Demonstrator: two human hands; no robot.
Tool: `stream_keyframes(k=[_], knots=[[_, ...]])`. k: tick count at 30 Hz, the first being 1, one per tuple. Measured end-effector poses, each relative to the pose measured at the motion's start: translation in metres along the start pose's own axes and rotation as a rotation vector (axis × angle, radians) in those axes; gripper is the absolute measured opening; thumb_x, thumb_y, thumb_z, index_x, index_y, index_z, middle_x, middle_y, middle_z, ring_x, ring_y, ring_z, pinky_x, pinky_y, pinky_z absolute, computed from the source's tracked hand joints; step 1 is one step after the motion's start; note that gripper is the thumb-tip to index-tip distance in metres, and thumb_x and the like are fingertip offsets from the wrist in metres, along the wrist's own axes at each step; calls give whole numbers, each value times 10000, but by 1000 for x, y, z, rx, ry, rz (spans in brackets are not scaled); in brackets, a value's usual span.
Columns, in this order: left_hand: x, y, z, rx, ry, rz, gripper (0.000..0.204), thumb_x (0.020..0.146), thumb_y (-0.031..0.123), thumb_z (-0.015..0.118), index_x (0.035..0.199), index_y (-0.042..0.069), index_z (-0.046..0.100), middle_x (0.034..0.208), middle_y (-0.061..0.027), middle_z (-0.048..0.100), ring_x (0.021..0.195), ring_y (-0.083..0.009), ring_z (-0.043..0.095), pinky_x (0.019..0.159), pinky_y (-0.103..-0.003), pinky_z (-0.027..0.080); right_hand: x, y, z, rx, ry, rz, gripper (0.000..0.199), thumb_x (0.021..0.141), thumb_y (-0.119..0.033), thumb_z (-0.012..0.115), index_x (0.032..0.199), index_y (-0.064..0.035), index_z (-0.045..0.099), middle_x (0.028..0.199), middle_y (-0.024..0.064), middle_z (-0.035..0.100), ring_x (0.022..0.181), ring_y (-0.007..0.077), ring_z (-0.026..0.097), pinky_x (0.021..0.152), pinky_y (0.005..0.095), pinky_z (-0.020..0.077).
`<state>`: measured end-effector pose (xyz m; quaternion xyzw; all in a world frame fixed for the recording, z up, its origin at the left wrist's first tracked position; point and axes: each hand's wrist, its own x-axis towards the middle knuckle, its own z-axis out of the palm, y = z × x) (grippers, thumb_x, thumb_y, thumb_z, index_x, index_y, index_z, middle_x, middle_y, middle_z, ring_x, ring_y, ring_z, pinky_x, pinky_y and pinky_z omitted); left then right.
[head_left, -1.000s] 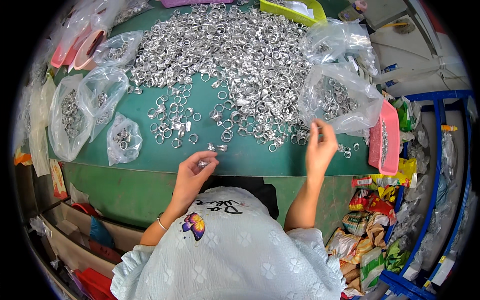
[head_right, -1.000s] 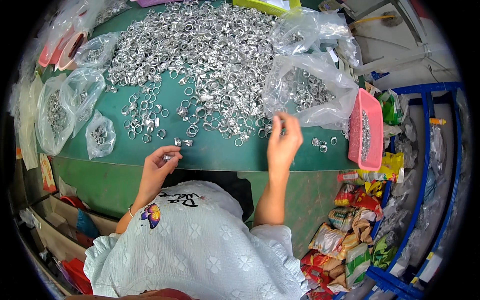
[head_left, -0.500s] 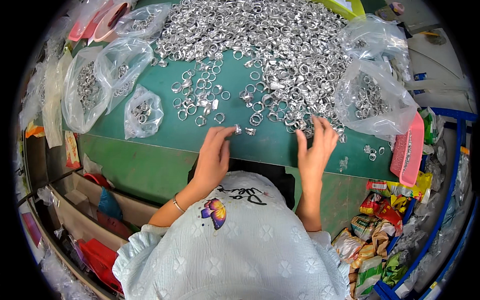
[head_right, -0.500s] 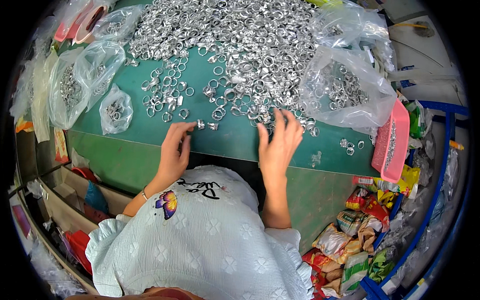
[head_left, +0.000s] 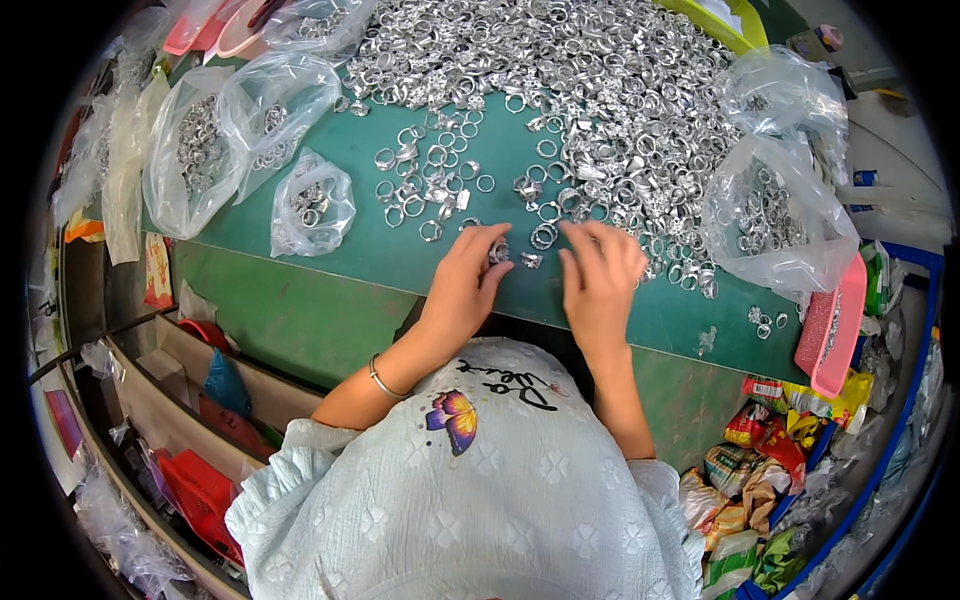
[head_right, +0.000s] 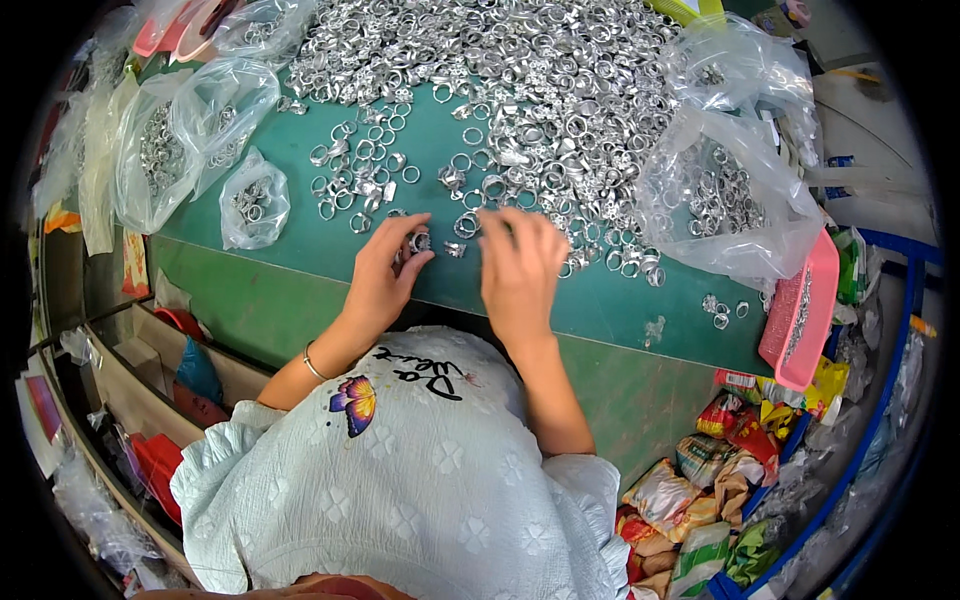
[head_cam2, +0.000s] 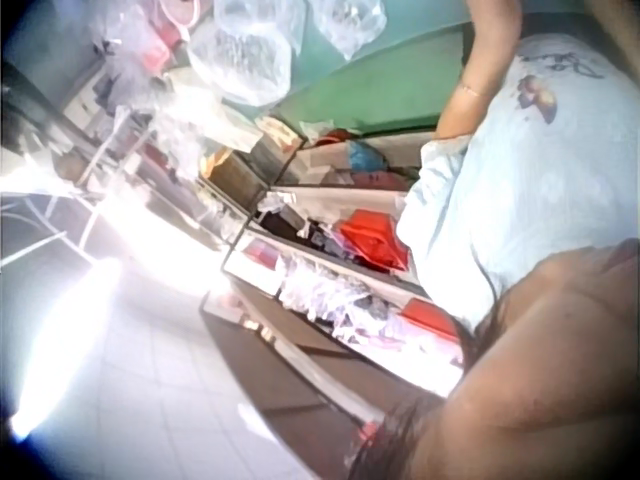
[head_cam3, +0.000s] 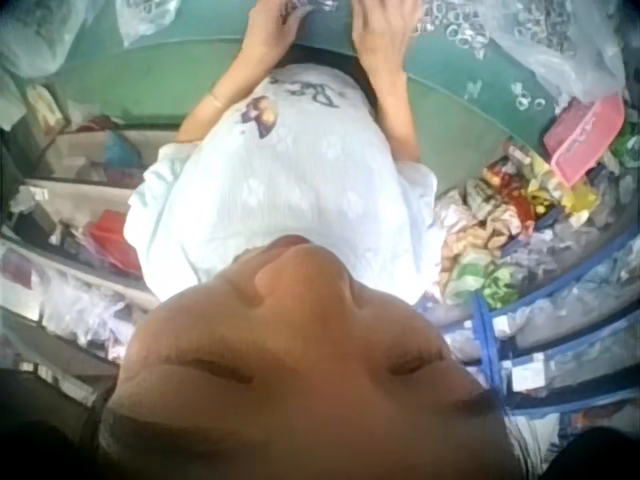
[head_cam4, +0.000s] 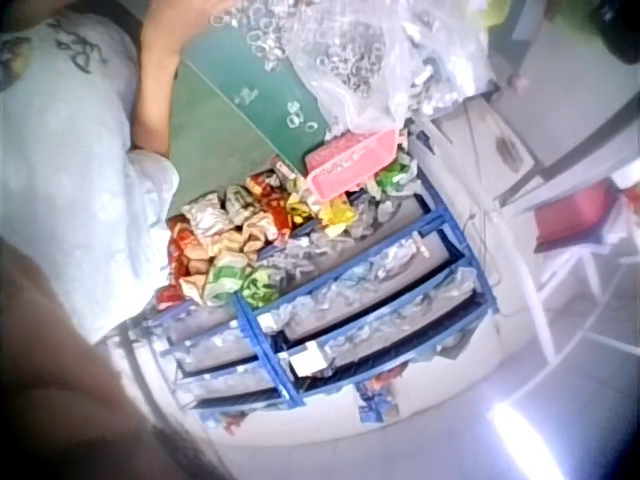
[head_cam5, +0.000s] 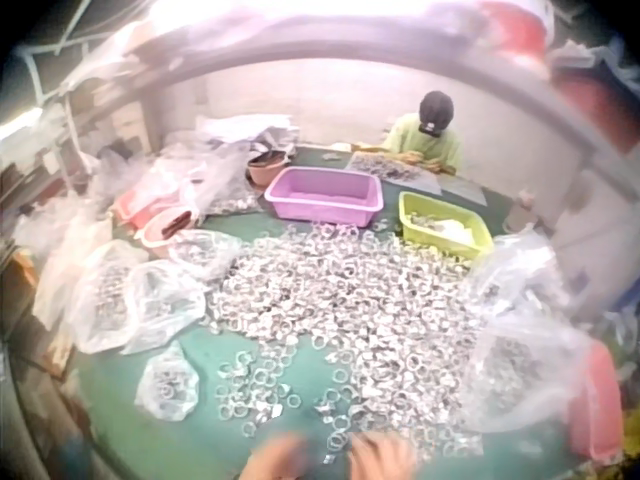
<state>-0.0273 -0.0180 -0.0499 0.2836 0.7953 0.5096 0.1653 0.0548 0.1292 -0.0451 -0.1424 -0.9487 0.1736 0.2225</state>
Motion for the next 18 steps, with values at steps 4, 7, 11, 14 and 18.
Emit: stream_keyframes(k=[4, 7, 11, 14, 18], knots=[[-2, -3, -1, -200, 46, -130, 336, 762, -32, 627, 1084, 42, 567, 842, -77, 563, 619, -117, 428, 566, -220, 393, -2, 1, 14, 42, -55, -66, 212, 715, -69, 642, 925, -94, 621, 1000, 41, 550, 940, 233, 487, 828, 391, 309], [-3, -3, -5, -92, 57, -100, 318, 760, -43, 626, 1063, 42, 578, 883, -76, 580, 622, -115, 433, 560, -217, 393, -1, 7, 14, 126, 52, 7, 133, 713, -76, 661, 840, -73, 621, 944, 31, 563, 887, 219, 497, 799, 372, 306], [-1, -9, 1, 39, 108, 67, 313, 756, -42, 624, 1053, 52, 584, 951, -86, 587, 664, -161, 486, 599, -260, 432, -2, 7, 12, 142, 59, 71, 147, 709, -87, 683, 838, -65, 616, 949, 39, 556, 897, 227, 491, 803, 372, 297], [0, -12, 3, 134, 90, 183, 316, 750, -35, 623, 1049, 61, 586, 997, -100, 577, 754, -218, 528, 673, -314, 455, 1, 4, 10, -12, -10, 24, 160, 705, -90, 693, 843, -69, 615, 970, 40, 557, 931, 234, 489, 823, 377, 292], [-2, -12, 3, 183, 9, 184, 307, 743, -25, 623, 1036, 60, 591, 1021, -109, 558, 884, -264, 540, 756, -349, 454, 0, 6, 6, 34, -16, -11, 181, 705, -99, 685, 866, -72, 608, 1004, 52, 535, 971, 249, 466, 839, 399, 282]])
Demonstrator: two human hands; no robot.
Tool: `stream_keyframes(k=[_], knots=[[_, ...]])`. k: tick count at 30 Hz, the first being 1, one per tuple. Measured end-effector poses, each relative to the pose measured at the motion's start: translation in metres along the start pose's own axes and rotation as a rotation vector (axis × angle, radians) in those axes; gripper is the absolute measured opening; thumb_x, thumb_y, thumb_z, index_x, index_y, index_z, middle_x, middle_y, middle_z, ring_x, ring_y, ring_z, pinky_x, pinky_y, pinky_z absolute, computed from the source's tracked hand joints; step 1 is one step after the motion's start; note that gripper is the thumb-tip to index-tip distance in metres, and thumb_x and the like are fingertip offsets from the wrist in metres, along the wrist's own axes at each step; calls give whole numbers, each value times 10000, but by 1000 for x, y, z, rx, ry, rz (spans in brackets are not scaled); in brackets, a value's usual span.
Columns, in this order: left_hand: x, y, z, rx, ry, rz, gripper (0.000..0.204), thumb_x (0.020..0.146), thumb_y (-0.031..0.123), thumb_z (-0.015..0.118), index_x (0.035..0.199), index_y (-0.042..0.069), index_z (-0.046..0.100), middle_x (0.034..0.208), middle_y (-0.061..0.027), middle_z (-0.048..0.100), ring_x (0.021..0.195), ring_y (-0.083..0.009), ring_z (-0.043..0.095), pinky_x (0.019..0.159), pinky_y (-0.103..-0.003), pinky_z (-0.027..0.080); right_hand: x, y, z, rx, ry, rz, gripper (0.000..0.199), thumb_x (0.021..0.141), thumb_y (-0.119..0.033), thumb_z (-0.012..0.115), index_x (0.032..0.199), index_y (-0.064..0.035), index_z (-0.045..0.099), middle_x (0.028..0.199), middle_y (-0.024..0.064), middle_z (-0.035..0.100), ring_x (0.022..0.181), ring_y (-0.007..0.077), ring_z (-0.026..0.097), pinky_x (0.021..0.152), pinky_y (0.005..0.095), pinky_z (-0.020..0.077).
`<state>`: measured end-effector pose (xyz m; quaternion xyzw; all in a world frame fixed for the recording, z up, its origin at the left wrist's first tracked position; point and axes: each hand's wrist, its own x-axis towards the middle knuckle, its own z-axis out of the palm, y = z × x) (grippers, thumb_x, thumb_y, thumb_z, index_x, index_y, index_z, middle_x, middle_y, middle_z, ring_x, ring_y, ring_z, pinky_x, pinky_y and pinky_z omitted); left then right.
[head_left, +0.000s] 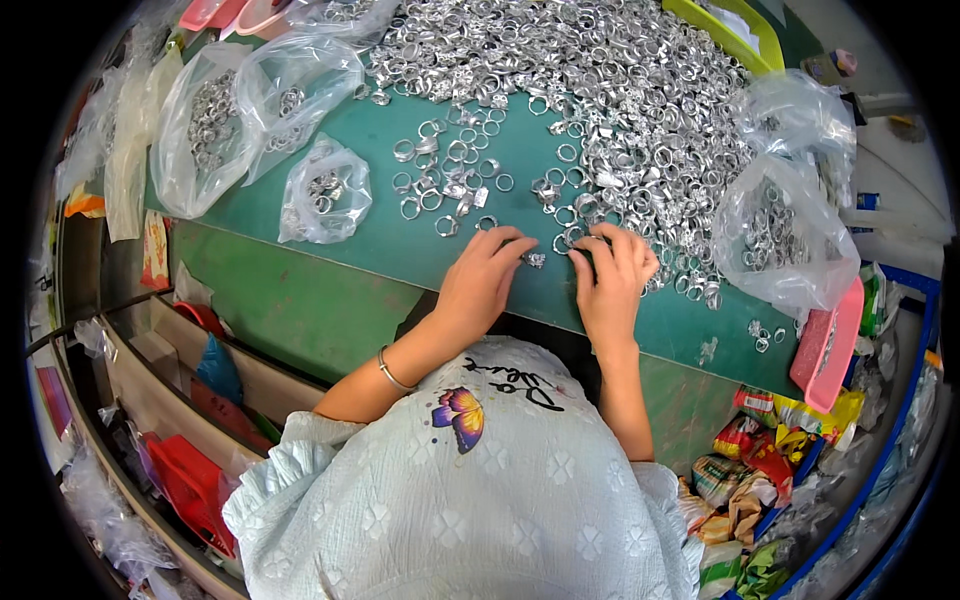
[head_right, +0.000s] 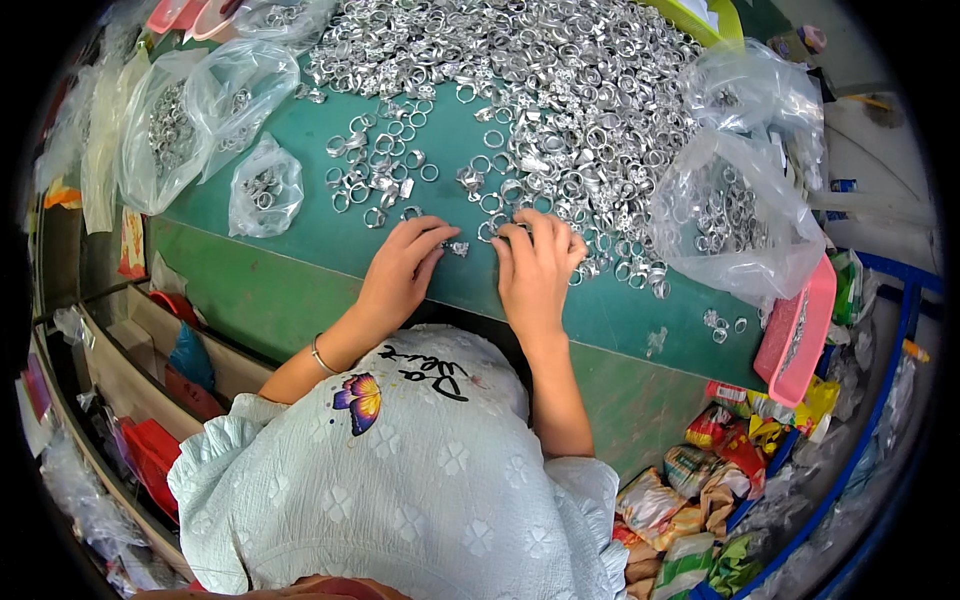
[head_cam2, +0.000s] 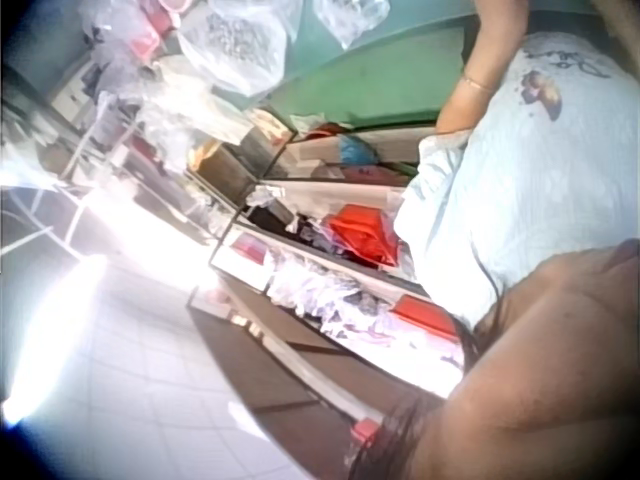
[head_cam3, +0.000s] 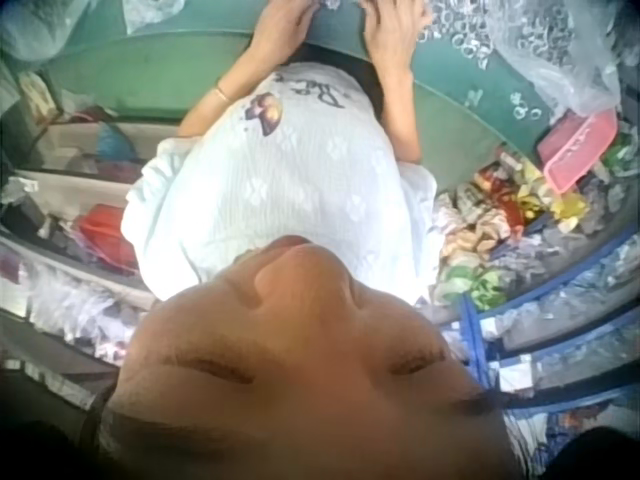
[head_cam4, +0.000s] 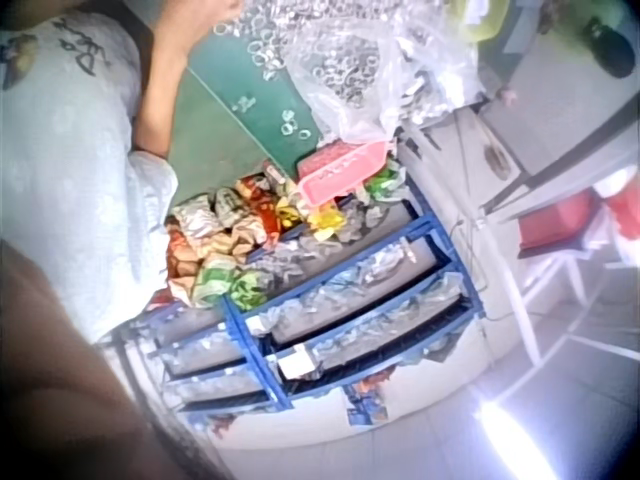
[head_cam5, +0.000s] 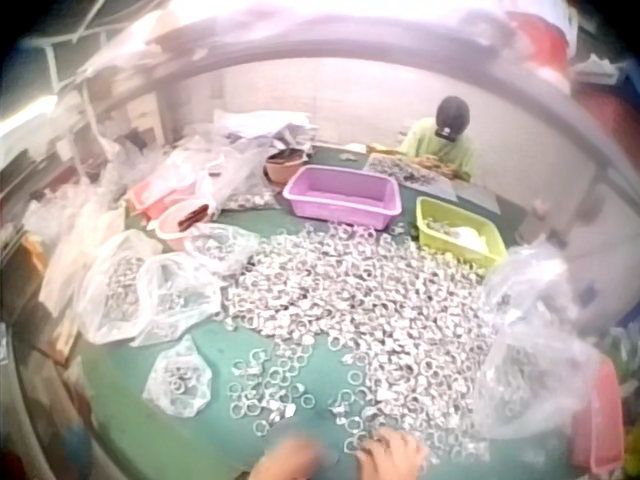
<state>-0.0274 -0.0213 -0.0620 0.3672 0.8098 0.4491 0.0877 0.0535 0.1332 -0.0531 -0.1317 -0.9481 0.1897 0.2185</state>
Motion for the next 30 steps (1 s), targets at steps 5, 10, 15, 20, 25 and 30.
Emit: stream_keyframes(k=[5, 10, 15, 20, 25, 30], knots=[[1, 2, 1, 64, -4, 29, 229, 747, -19, 625, 967, 36, 598, 1014, -93, 553, 834, -255, 552, 706, -331, 464, 0, -3, 3, -20, -47, -20, 192, 698, -108, 687, 866, -68, 604, 1004, 62, 533, 983, 255, 463, 851, 407, 279], [2, -5, 4, -94, 123, -22, 172, 752, -18, 635, 913, 26, 593, 989, -83, 552, 704, -225, 560, 589, -297, 466, -1, -3, 2, 188, 56, 60, 174, 699, -78, 687, 849, -49, 603, 1002, 73, 549, 972, 258, 478, 868, 385, 304], [11, -1, 4, -1, 177, -64, 147, 748, -4, 649, 879, 17, 586, 951, -84, 540, 700, -221, 567, 583, -301, 464, -1, -8, -1, 668, 55, 249, 163, 699, -27, 677, 838, -25, 592, 1007, 83, 560, 930, 268, 503, 835, 347, 365], [16, -4, 4, 69, 170, -3, 157, 756, 47, 644, 895, 27, 573, 958, -90, 523, 803, -278, 554, 618, -364, 469, 0, -12, 8, 88, -3, 0, 146, 694, -64, 690, 813, -54, 605, 970, 43, 564, 918, 248, 498, 819, 357, 308], [13, -4, -7, 85, 134, 22, 238, 749, 51, 647, 971, 33, 562, 983, -102, 510, 838, -286, 542, 679, -368, 465, -1, -7, 3, 160, 63, 61, 141, 693, -91, 696, 809, -65, 620, 974, 38, 563, 973, 233, 479, 828, 383, 290], [4, 4, -24, 2, 43, -114, 335, 735, 34, 654, 1051, 42, 543, 1052, -113, 479, 875, -291, 522, 718, -370, 459, -4, -7, -3, -90, 90, 89, 215, 717, -117, 688, 910, -74, 603, 1059, 78, 519, 1017, 283, 456, 848, 415, 282]])
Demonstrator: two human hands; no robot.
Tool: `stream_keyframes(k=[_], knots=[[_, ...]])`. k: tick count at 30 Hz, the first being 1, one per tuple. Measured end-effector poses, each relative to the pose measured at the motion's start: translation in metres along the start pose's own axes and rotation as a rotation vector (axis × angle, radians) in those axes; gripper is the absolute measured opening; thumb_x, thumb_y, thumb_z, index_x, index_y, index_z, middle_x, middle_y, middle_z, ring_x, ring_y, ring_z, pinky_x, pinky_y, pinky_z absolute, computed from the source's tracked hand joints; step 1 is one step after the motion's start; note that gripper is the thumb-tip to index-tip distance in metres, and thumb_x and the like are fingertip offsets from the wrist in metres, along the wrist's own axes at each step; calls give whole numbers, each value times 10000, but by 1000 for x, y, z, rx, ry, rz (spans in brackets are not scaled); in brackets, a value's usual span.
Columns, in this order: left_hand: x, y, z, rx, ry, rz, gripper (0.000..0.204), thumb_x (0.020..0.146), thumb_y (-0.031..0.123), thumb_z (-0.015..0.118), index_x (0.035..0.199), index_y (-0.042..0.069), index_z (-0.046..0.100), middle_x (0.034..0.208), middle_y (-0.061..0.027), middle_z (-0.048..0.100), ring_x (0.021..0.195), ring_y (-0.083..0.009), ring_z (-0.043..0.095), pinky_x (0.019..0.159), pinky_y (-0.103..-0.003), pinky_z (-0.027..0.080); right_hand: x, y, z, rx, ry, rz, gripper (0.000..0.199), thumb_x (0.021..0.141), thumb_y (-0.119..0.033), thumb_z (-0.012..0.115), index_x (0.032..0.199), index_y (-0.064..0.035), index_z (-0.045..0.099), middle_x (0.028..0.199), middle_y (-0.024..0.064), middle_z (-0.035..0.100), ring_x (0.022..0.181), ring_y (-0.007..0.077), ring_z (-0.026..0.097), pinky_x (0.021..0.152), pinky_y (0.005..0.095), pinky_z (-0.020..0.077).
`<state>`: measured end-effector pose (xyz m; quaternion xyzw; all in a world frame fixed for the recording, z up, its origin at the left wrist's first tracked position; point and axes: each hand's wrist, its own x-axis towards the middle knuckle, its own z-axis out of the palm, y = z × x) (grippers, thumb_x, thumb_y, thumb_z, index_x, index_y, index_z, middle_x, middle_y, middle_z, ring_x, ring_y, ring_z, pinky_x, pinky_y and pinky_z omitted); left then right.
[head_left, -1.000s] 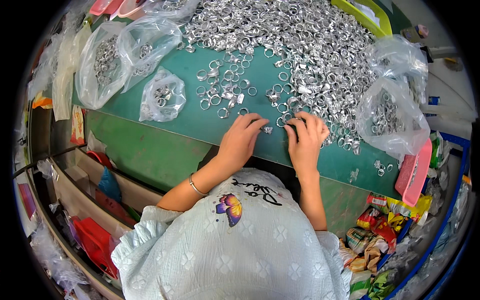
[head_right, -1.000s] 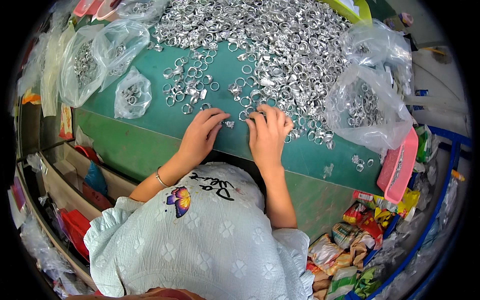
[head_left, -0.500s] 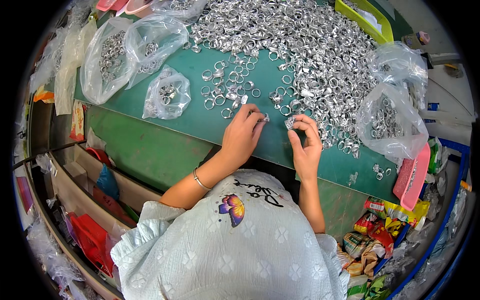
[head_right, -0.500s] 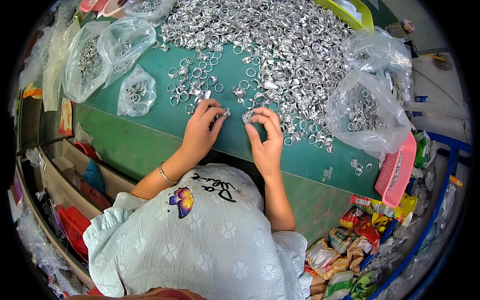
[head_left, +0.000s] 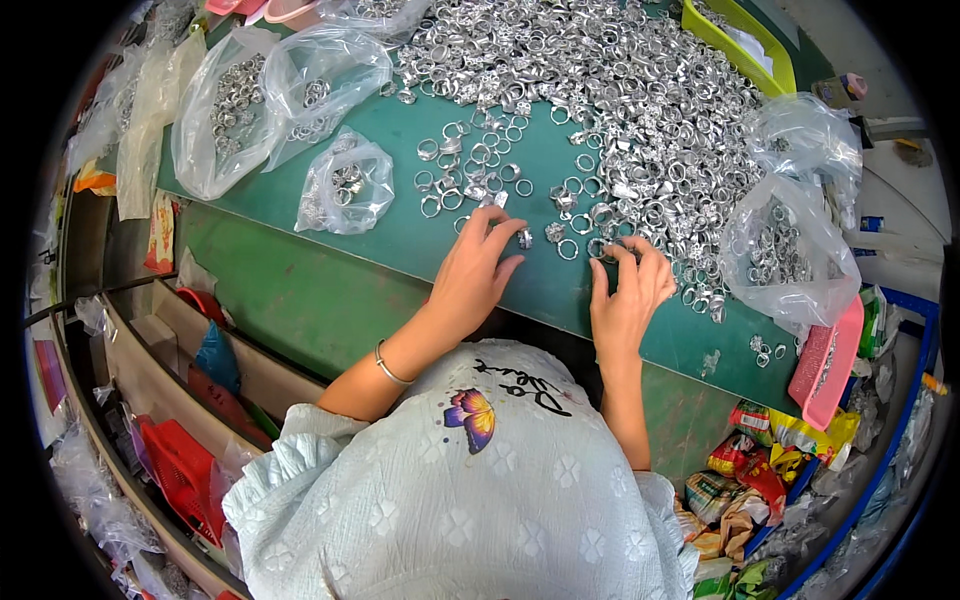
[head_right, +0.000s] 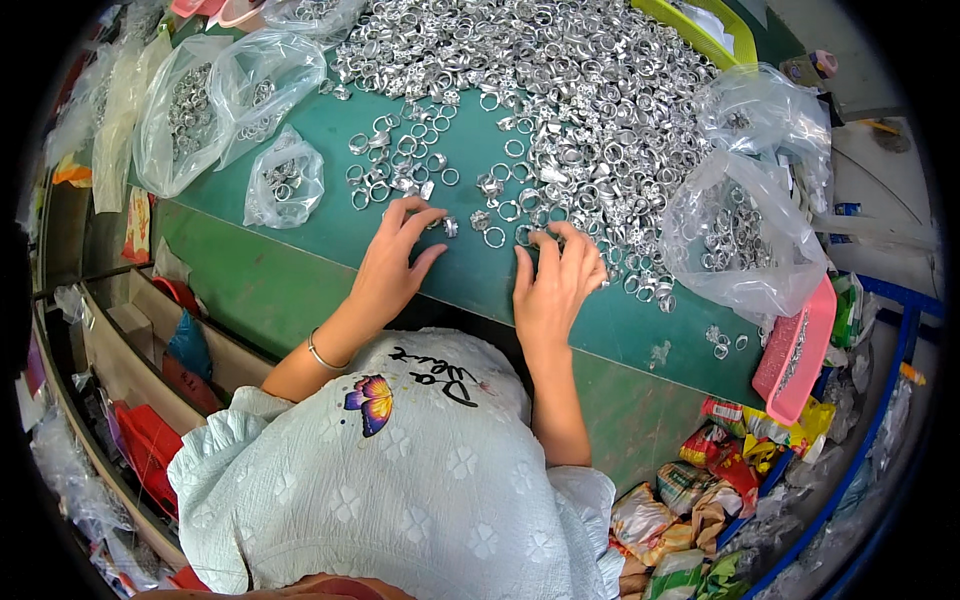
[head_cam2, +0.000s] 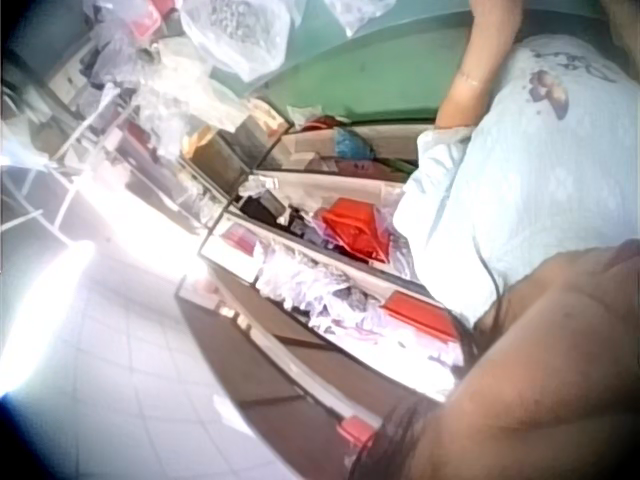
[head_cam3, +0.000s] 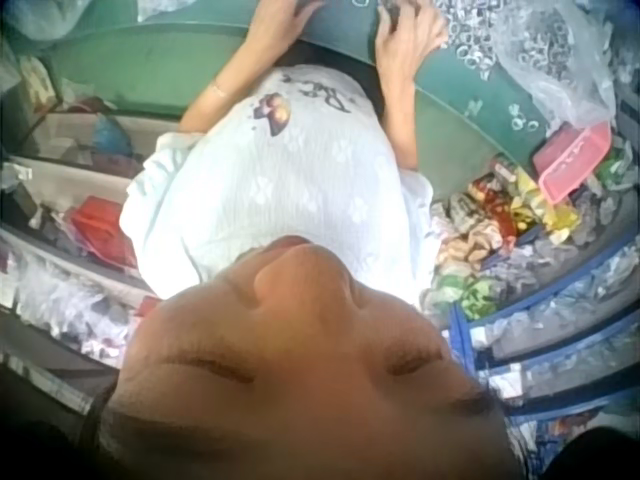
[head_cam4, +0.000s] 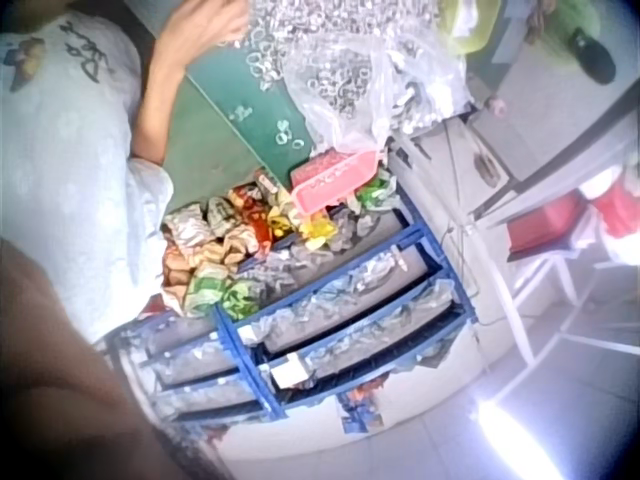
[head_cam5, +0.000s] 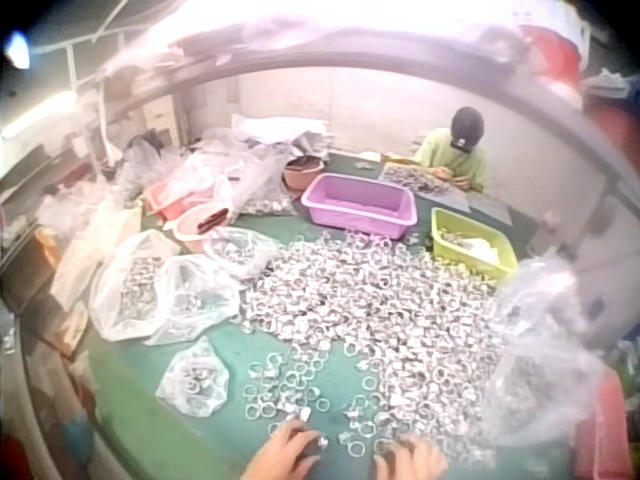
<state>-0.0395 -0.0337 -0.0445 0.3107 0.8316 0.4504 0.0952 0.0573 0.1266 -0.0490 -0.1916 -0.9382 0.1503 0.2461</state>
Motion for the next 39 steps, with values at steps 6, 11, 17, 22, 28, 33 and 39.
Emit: stream_keyframes(k=[6, 11, 17, 22, 28, 33, 39], knots=[[9, -3, 10, 196, 21, 121, 359, 735, 2, 645, 1079, 50, 554, 1052, -112, 487, 927, -288, 522, 769, -368, 440, -2, -13, 14, 23, -108, -128, 221, 714, -125, 682, 915, -69, 610, 1044, 71, 525, 1021, 270, 454, 861, 423, 276], [16, -18, 17, 91, 102, 199, 318, 727, 8, 658, 1036, 26, 585, 931, -111, 542, 815, -260, 519, 723, -352, 445, 6, -14, 7, 135, -116, -120, 146, 728, -105, 659, 861, -57, 624, 1039, 70, 528, 1013, 262, 455, 870, 417, 273], [12, 0, -1, -204, 41, -105, 267, 775, 18, 640, 1039, 7, 600, 781, -51, 579, 638, -115, 488, 602, -245, 428, 26, -23, 34, 95, -144, -169, 135, 732, -123, 660, 843, -57, 619, 1003, 48, 550, 968, 226, 465, 859, 413, 280], [3, -9, -6, -771, -36, -334, 230, 849, 62, 591, 1063, -20, 602, 813, -5, 594, 633, -49, 435, 551, -197, 364, 20, -25, 18, 800, -112, 80, 105, 758, 9, 642, 858, 13, 611, 937, 67, 571, 754, 177, 507, 715, 264, 388], [0, -5, -6, -1163, -87, -451, 210, 875, 93, 568, 1040, -36, 588, 824, -14, 581, 650, -51, 437, 540, -186, 328, 9, -36, 9, 1388, -261, 433, 102, 812, 26, 605, 910, 53, 596, 994, 64, 539, 818, 86, 484, 713, 203, 392], [-6, -1, -1, -1266, -68, -447, 177, 865, 71, 581, 1018, -16, 573, 798, -6, 559, 657, -47, 435, 539, -184, 321, 7, -37, 8, 1335, -208, 393, 90, 813, 37, 602, 899, 56, 590, 1004, 71, 530, 826, 92, 488, 724, 213, 402], [-12, 8, 3, -1211, 60, -369, 99, 831, 40, 613, 923, 4, 616, 923, 3, 548, 763, -48, 461, 638, -191, 369, 2, -45, 6, 1400, -232, 457, 99, 807, 50, 600, 903, 61, 584, 1004, 77, 528, 834, 96, 490, 740, 213, 402]])
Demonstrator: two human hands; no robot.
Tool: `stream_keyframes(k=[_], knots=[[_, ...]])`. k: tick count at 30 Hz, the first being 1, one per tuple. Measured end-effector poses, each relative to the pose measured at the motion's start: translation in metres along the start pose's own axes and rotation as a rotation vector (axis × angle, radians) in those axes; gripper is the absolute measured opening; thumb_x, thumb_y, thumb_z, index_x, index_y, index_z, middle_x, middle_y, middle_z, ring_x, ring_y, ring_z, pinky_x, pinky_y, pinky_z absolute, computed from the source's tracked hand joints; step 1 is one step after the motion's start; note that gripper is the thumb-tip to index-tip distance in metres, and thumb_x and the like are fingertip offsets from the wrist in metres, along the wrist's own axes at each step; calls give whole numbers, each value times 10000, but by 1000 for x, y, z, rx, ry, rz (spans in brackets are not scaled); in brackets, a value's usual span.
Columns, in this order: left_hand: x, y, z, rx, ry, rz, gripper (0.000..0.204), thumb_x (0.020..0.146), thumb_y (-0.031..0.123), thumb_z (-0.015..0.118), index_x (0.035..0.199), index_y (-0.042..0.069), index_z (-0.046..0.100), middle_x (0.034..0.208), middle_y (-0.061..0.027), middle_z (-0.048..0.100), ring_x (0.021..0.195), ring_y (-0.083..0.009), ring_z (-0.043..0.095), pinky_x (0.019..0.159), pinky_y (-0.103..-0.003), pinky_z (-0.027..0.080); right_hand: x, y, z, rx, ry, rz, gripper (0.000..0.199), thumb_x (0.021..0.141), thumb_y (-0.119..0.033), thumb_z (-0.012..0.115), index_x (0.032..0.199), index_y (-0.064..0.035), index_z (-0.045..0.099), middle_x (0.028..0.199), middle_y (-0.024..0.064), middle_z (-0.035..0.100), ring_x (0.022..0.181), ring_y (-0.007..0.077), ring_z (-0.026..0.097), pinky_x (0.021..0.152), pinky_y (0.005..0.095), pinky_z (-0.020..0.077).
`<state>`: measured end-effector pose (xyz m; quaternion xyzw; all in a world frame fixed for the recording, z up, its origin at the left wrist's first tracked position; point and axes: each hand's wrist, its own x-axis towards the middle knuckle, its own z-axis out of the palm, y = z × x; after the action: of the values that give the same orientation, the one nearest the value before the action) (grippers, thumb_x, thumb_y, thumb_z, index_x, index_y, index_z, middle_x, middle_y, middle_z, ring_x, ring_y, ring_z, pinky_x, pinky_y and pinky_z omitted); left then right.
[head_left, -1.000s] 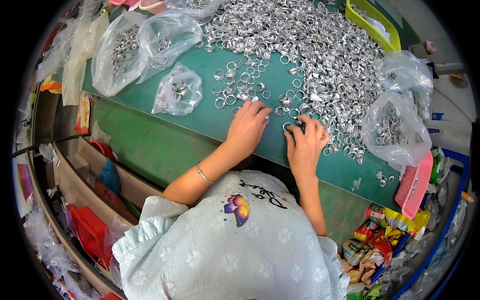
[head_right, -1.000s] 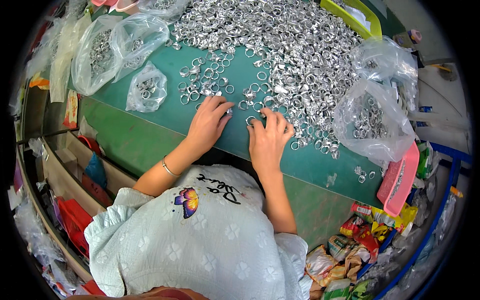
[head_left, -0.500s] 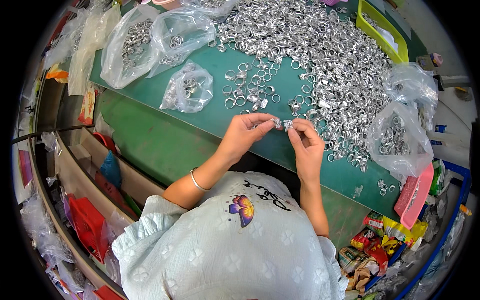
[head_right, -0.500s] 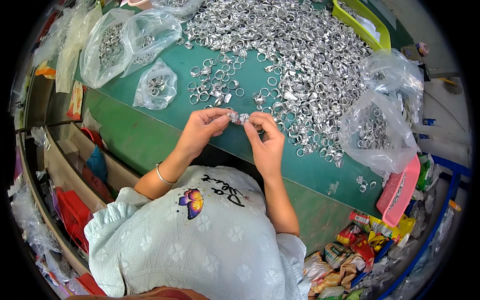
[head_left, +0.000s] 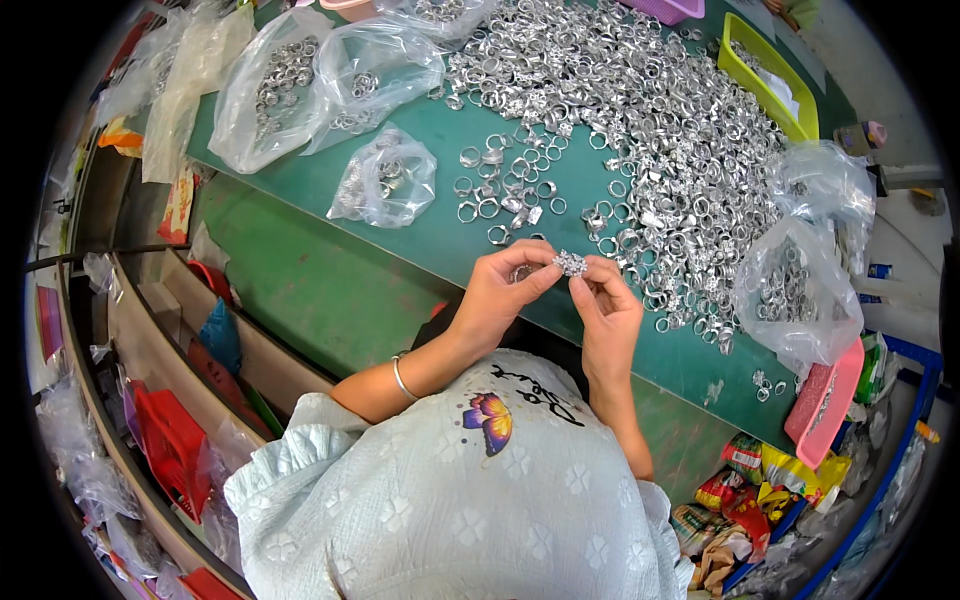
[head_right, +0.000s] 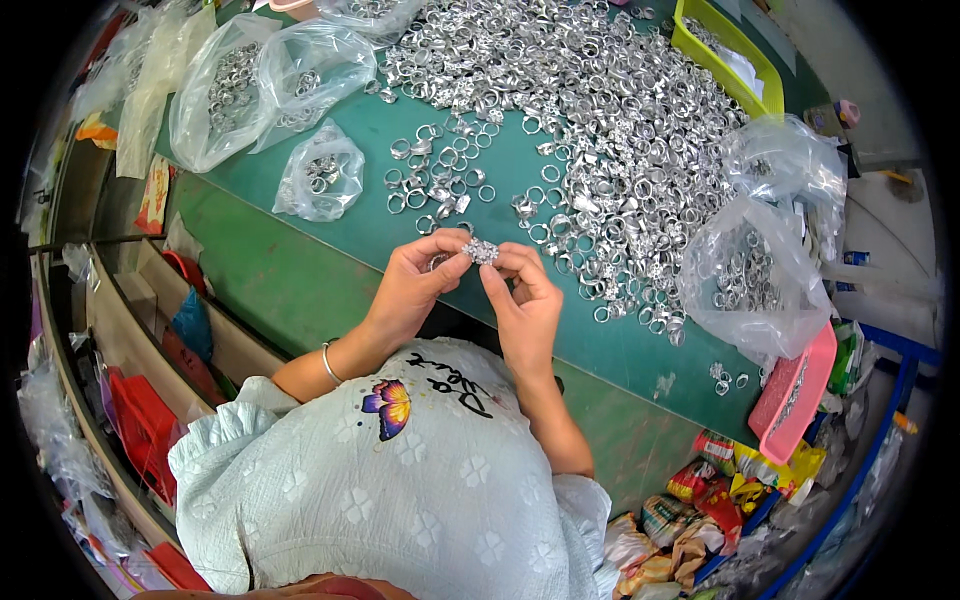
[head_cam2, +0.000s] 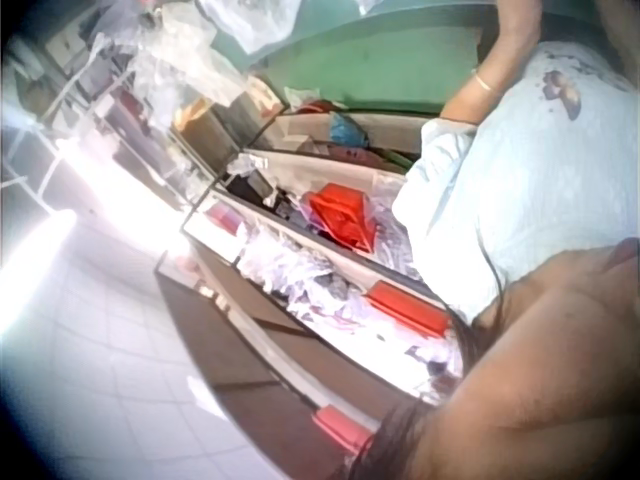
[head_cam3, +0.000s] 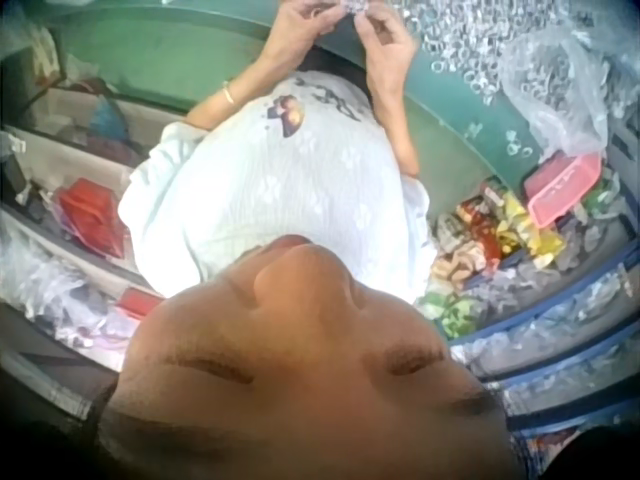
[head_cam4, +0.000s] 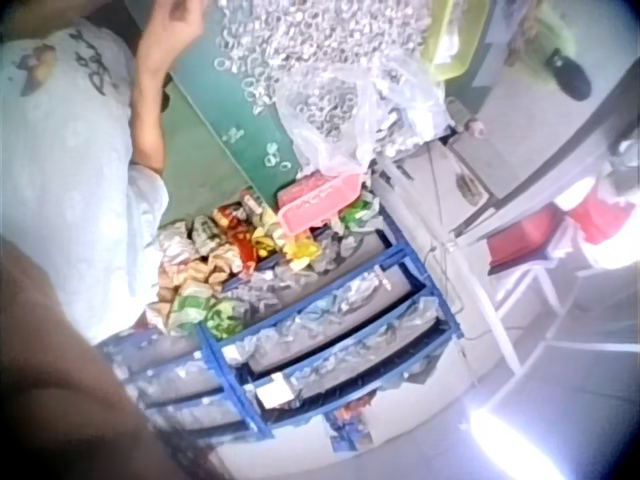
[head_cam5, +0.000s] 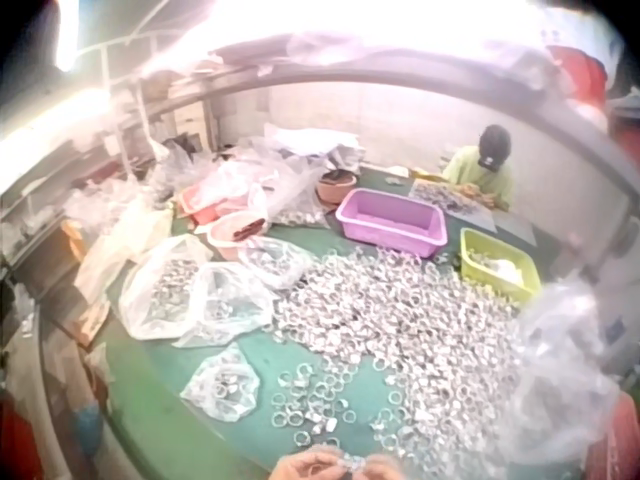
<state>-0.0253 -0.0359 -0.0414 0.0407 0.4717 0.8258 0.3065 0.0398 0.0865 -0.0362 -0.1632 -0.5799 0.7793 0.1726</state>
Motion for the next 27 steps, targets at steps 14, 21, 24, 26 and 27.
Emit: stream_keyframes(k=[14, 21, 24, 26, 27], knots=[[-6, 8, -2, 839, 17, 552, 207, 761, -48, 623, 963, -4, 621, 956, -92, 571, 735, -179, 562, 662, -263, 469, 6, 1, 13, -1, -25, 139, 157, 843, 33, 569, 994, 61, 544, 934, 86, 613, 833, 116, 586, 716, 246, 498], [-6, 22, -31, 799, 252, 453, 379, 756, -69, 592, 1117, 38, 548, 918, -67, 559, 694, -135, 479, 626, -244, 421, 59, -14, 30, -309, -161, 87, 82, 831, -45, 618, 897, 1, 603, 733, -40, 532, 650, 20, 454, 585, 163, 361], [-10, 26, -39, 842, 283, 452, 410, 757, -93, 535, 1141, 47, 522, 1019, -82, 508, 757, -155, 475, 666, -255, 422, 138, -39, 82, -548, -209, -212, 147, 808, -135, 655, 764, -10, 592, 644, -53, 451, 595, 35, 369, 507, 210, 294], [-9, 21, -44, 866, 279, 490, 416, 760, -97, 518, 1149, 51, 518, 1061, -93, 485, 774, -163, 477, 672, -257, 423, 205, -37, 119, -421, -207, -299, 199, 799, -167, 660, 783, 19, 591, 651, -38, 466, 606, 57, 375, 516, 226, 311], [-10, 21, -45, 862, 268, 463, 415, 762, -101, 507, 1150, 46, 510, 1074, -109, 471, 844, -205, 476, 712, -273, 423, 238, -36, 137, -436, -231, -331, 199, 799, -161, 654, 815, 31, 602, 668, -18, 505, 619, 65, 415, 539, 230, 346]])
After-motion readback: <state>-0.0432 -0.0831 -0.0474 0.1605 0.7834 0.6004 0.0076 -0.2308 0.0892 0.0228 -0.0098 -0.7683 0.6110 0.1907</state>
